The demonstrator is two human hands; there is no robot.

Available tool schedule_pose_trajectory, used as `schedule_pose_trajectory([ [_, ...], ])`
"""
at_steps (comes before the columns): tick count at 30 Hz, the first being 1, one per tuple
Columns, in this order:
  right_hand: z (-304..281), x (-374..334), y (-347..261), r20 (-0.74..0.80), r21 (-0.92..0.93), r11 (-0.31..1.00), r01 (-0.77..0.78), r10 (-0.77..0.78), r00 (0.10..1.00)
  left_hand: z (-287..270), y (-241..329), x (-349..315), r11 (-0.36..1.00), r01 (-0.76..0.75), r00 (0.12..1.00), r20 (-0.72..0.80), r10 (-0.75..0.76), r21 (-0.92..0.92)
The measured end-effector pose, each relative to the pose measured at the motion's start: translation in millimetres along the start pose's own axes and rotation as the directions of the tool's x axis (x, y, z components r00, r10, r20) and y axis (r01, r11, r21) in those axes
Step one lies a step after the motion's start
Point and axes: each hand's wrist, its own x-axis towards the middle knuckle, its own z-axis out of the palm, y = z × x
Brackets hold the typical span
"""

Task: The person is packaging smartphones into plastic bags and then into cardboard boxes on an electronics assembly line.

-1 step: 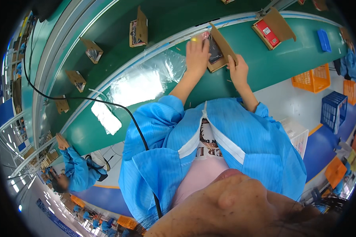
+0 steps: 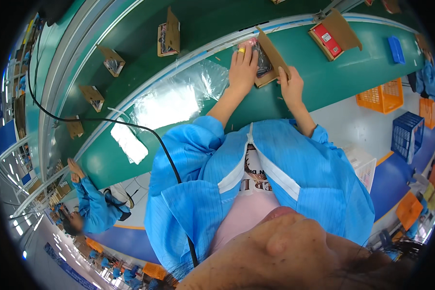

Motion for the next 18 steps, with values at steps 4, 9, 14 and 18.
schedule_pose_trajectory([
  [4,4.1,1.3,3.0,-0.008,-0.028,0.999,0.017,-0.017,1.000,4.5,10.2,-9.6,0.976,0.051,0.998,0.044,-0.042,-0.212],
  [9,0.4,3.6,-6.3,0.058,0.085,0.995,-0.060,0.055,0.997,-1.1,14.6,-15.1,0.958,0.094,0.992,0.105,-0.068,-0.271],
  [14,-11.7,4.7,-8.7,0.155,0.092,0.993,-0.071,0.056,0.986,-14.9,16.5,-19.4,0.950,0.136,0.974,0.214,-0.076,-0.281],
  [18,-10.6,17.5,-17.5,0.146,0.114,0.987,-0.112,0.094,0.985,-34.1,7.2,-8.8,0.958,0.135,0.979,-0.113,-0.167,-0.251],
])
